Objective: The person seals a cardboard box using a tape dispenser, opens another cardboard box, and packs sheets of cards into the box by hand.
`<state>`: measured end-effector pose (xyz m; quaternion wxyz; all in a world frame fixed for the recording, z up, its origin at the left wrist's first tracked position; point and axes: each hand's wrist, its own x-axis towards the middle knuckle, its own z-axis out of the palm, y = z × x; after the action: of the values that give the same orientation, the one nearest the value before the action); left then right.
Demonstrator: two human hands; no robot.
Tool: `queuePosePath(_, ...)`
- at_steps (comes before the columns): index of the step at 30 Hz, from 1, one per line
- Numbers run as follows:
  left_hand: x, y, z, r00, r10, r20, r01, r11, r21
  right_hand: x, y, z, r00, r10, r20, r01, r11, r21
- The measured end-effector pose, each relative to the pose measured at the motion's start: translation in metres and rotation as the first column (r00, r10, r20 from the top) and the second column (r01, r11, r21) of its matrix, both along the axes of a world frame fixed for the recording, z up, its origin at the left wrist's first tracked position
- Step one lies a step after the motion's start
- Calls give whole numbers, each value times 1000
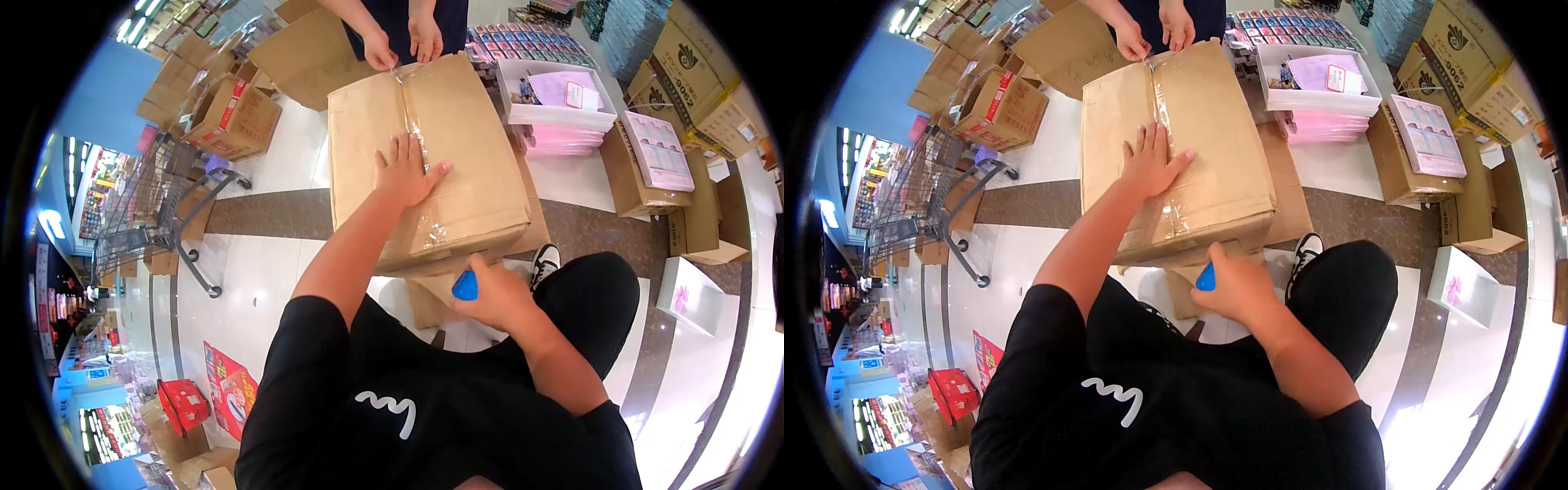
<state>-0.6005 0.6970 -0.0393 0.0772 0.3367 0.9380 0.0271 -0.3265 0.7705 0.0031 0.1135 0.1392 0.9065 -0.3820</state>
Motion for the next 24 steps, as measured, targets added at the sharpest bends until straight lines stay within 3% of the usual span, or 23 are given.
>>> queuePosePath(2, -26, 18, -7, 1000, 21, -20, -21, 1000, -15, -3, -1, 2, 998, 22, 63, -24, 999, 42)
queuePosePath(5, -62, 46, -10, 998, 58, -33, -59, 998, -30, -3, -1, 2, 999, 49, -3, -49, 999, 19)
queuePosePath(15, -176, 103, -22, 986, 155, -65, -152, 987, 46, -11, 12, 5, 994, 112, 6, -109, 981, -160)
queuePosePath(23, -163, 87, -26, 993, 102, -57, -97, 991, 89, -23, 19, 9, 993, 100, -59, -107, 983, -151)
queuePosePath(24, -152, 79, -28, 992, 110, -61, -104, 990, 94, -26, 19, 13, 995, 98, 4, -96, 981, -170)
